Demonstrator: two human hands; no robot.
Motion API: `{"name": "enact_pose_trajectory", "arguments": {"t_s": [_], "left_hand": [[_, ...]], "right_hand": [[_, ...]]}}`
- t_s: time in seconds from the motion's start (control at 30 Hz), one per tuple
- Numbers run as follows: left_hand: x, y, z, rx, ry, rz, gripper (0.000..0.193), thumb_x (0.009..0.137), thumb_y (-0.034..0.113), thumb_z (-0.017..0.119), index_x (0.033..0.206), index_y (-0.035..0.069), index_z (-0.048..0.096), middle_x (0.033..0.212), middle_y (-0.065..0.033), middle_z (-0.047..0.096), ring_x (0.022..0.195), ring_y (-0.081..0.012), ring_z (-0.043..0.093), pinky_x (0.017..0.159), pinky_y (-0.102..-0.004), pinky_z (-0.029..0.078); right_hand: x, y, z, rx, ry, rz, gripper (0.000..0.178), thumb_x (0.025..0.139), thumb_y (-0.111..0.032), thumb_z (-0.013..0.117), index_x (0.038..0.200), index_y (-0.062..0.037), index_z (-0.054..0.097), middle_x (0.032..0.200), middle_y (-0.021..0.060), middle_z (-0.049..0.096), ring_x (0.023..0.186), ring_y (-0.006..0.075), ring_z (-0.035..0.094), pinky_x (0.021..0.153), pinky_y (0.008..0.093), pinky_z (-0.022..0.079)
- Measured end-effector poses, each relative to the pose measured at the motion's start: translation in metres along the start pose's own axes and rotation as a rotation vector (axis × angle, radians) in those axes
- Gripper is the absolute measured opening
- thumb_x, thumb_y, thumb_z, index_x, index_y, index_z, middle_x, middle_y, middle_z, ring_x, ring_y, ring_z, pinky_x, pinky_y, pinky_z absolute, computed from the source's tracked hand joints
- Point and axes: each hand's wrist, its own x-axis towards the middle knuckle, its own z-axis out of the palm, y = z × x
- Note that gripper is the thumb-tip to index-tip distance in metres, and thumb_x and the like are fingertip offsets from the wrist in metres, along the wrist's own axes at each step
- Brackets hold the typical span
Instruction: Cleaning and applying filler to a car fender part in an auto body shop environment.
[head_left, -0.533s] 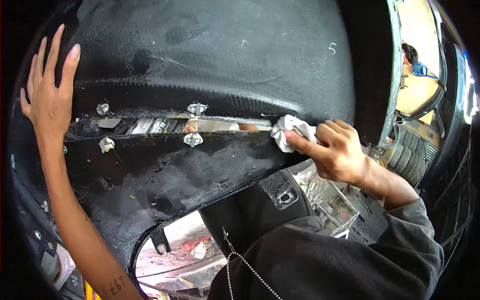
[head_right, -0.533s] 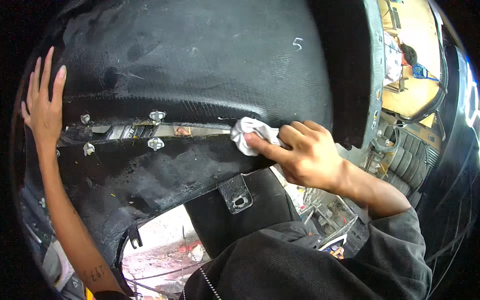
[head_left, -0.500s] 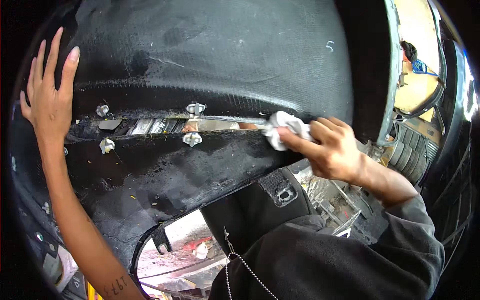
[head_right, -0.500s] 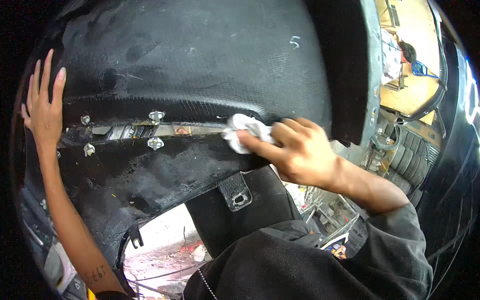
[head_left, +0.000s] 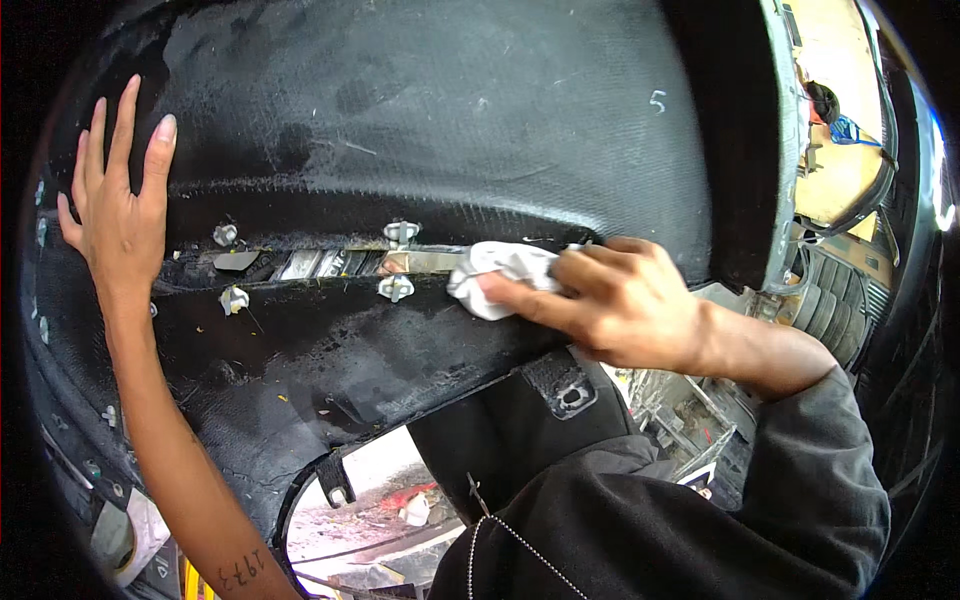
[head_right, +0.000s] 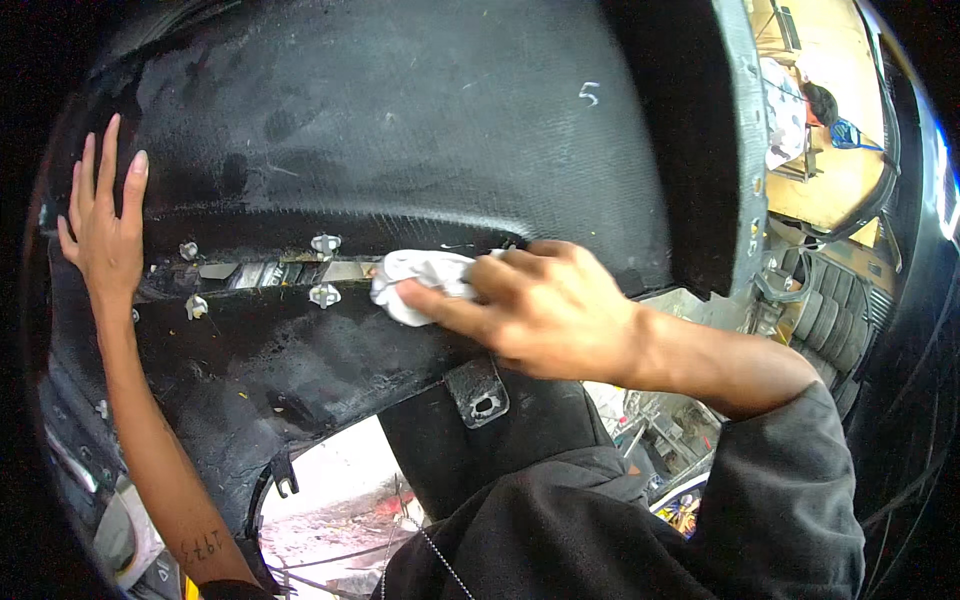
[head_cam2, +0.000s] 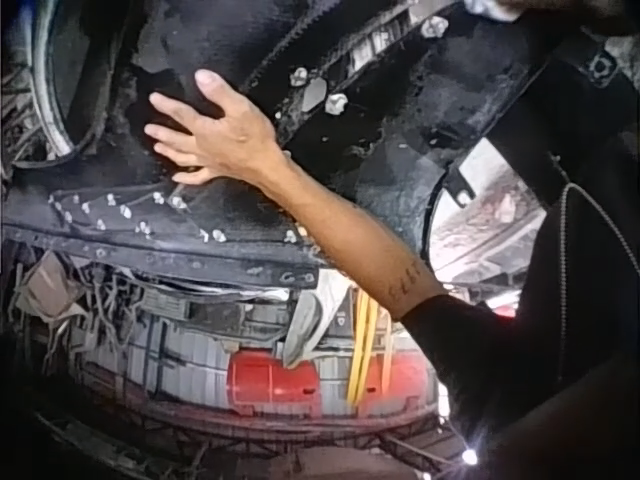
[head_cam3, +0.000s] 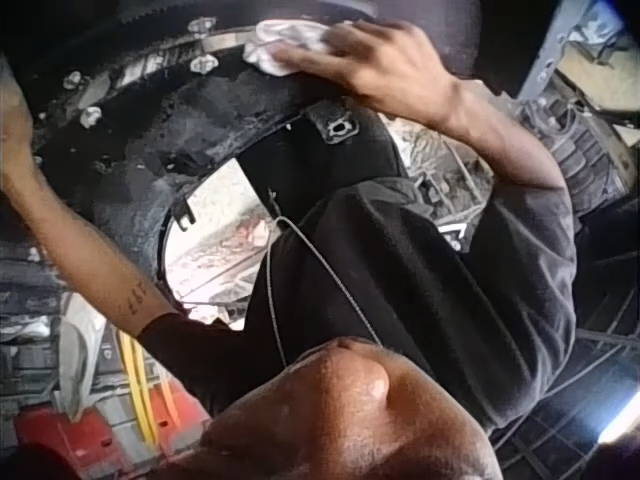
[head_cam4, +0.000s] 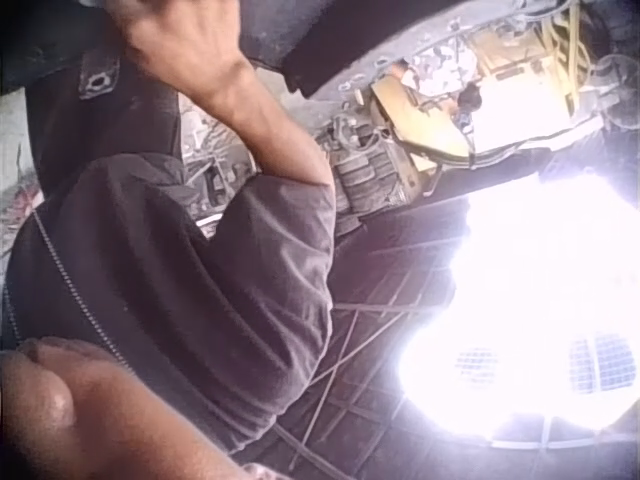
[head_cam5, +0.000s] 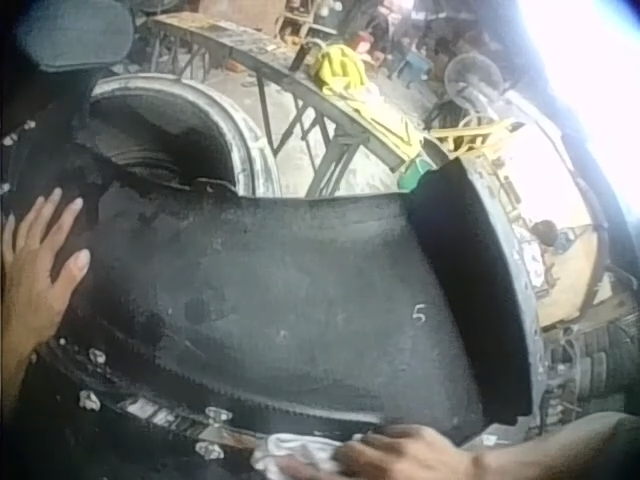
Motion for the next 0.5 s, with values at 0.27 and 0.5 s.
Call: {"name": "enact_pose_trajectory", "arguments": {"t_s": [0.27,0.5], "left_hand": [[0.008,0.005,-0.003,0.032,-0.013,0.001,0.063,0.095,0.074,0.044,0.152,0.046,0.046,0.163,-0.0044,0.04,0.152,-0.032,0.032,0.118,-0.0697,0.008],[0.015,0.004,-0.023,0.037,-0.043,0.022,0.064,0.095,0.074,0.045,0.152,0.045,0.046,0.164,-0.0057,0.039,0.153,-0.0325,0.031,0.119,-0.0692,0.007]], "right_hand": [[0.017,0.002,-0.005,0.054,-0.051,-0.007,0.066,0.084,-0.014,0.066,0.149,-0.0221,0.056,0.075,0.0034,0.058,0.056,0.0157,0.059,0.049,0.0337,0.052],[-0.03,0.014,-0.022,0.121,-0.079,0.087,0.065,0.085,-0.005,0.068,0.147,-0.0231,0.058,0.07,0.0019,0.054,0.049,0.0138,0.052,0.043,0.032,0.049]]}}
